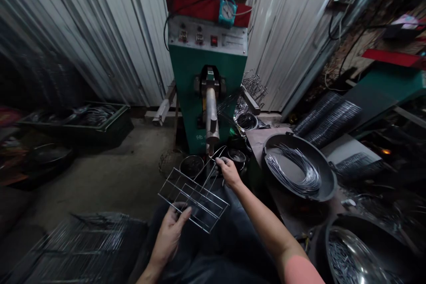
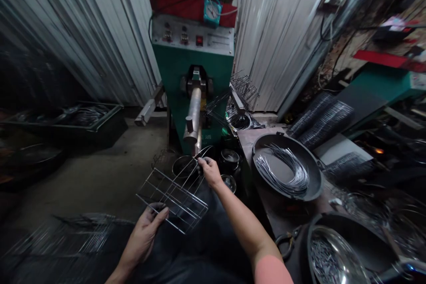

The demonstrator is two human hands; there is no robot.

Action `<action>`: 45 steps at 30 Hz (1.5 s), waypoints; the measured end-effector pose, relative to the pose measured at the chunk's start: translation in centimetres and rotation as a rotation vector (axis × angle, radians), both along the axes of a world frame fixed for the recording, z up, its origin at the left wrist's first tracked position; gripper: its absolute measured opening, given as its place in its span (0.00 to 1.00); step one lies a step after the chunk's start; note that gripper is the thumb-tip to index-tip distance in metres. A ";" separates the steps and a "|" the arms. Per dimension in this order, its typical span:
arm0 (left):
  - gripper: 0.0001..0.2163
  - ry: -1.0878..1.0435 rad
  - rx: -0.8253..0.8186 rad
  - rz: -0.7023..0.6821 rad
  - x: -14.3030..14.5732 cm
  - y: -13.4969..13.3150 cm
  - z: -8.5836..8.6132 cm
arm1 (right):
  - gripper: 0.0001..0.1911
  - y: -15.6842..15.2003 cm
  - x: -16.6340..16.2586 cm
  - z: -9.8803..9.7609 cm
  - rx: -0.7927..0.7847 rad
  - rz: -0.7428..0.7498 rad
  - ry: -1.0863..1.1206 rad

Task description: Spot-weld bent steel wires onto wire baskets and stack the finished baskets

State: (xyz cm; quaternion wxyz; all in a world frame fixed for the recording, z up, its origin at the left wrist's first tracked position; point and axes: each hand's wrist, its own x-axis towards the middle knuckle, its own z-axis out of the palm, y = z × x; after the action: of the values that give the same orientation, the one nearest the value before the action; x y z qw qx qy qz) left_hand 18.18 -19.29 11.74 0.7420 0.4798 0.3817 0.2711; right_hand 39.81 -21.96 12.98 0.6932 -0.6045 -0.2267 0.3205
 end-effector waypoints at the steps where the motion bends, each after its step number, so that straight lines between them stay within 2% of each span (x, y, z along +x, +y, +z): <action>1: 0.20 -0.005 0.001 -0.002 0.1 0.1 0.0 | 0.20 0.2 0.0 0.1 -0.001 -0.006 0.010; 10: 0.22 0.050 0.084 0.014 0.7 0.4 1.6 | 0.21 1.3 0.4 0.2 -0.030 -0.032 0.068; 13: 0.21 0.051 0.089 0.016 0.7 0.0 1.6 | 0.21 0.7 0.6 0.4 -0.054 -0.005 0.072; 15: 0.20 0.030 0.080 0.002 0.7 -0.2 1.3 | 0.21 -1.0 0.4 0.6 -0.088 0.080 0.029; 19: 0.18 -0.016 0.081 0.032 0.8 -0.3 0.4 | 0.19 -6.5 -1.5 0.8 -0.199 0.360 -0.214; 21: 0.18 -0.053 0.055 0.059 0.9 -0.2 0.3 | 0.17 -8.7 -2.9 0.7 -0.232 0.433 -0.306; 24: 0.19 -0.076 0.018 0.085 1.1 0.0 0.3 | 0.16 -9.7 -4.2 0.3 -0.226 0.410 -0.360; 28: 0.20 -0.047 0.074 0.138 1.3 0.4 0.5 | 0.16 -8.5 -4.2 -0.1 -0.210 0.378 -0.393; 32: 0.20 -0.031 0.083 0.128 1.3 0.8 0.8 | 0.16 -7.8 -3.8 -0.2 -0.210 0.373 -0.406; 39: 0.22 -0.019 -0.010 0.110 0.9 1.5 0.3 | 0.16 -7.6 -4.5 0.3 -0.188 0.399 -0.268; 45: 0.21 -0.073 -0.089 0.064 0.4 2.4 -0.4 | 0.16 -7.7 -6.5 0.7 -0.120 0.298 -0.181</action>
State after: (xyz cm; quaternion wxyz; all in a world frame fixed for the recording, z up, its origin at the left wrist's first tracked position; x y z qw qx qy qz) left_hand 18.55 -16.94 11.35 0.7671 0.4235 0.3811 0.2948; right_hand 33.34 -29.66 13.67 0.5773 -0.6308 -0.3558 0.3770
